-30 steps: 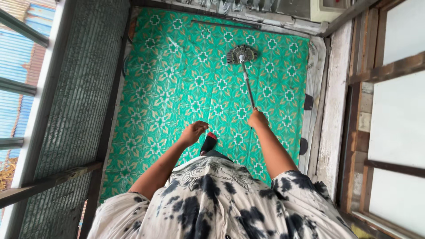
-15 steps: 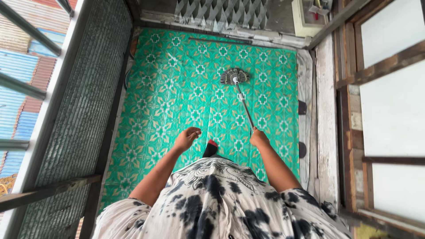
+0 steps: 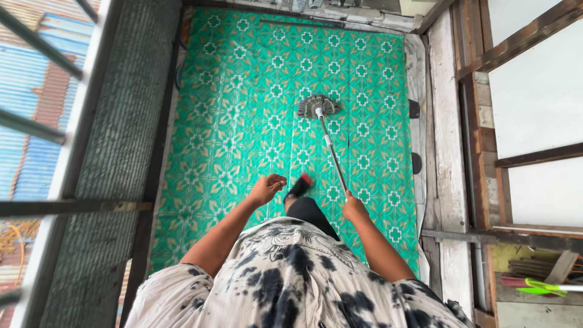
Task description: The person mops a patterned floor using a mop, moving it back and forth across the surface.
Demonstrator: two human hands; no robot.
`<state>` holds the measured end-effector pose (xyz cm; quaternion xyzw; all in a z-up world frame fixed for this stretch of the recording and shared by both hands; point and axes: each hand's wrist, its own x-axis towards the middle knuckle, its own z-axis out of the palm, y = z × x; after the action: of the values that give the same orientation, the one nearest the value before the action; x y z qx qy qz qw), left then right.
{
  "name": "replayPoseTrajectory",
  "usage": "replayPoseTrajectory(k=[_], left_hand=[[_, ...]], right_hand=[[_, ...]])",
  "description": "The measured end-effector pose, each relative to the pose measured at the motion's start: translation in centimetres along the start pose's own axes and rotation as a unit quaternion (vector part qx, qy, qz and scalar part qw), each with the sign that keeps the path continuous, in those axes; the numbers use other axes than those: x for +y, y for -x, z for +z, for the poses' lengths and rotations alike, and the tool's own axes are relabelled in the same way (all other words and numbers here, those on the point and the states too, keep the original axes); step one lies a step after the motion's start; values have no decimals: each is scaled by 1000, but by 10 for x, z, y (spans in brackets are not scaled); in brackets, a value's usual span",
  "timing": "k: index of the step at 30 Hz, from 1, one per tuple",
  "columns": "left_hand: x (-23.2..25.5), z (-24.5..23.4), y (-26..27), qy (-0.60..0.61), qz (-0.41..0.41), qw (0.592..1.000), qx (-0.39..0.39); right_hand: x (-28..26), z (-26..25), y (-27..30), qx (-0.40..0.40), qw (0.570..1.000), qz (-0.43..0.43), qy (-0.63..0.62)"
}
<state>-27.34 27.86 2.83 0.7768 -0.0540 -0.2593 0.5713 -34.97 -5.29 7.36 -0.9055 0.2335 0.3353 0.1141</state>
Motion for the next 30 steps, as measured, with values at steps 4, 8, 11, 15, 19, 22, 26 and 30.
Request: replayPoseTrajectory(k=[4, 8, 11, 15, 19, 22, 26, 30], left_hand=[[-12, 2, 45, 42, -2, 999, -9], [-33, 10, 88, 37, -13, 999, -9], [-37, 21, 114, 48, -11, 999, -6], [-42, 47, 157, 58, -7, 998, -29], [-54, 86, 211, -2, 1, 998, -66], [-70, 122, 253, -19, -3, 994, -108], [-82, 159, 315, -35, -4, 986, -160], [-81, 186, 348, -27, -10, 972, -235]], right_hand=[[5, 25, 40, 24, 999, -28, -22], [21, 56, 75, 21, 998, -23, -57], [33, 74, 101, 26, 999, -29, -37], [61, 112, 152, 32, 997, -34, -60], [98, 167, 214, 11, 997, -7, -77], [130, 222, 272, -4, 997, 2, -73], [157, 284, 363, -26, 995, 36, -93], [181, 318, 424, -59, 991, 55, -110]])
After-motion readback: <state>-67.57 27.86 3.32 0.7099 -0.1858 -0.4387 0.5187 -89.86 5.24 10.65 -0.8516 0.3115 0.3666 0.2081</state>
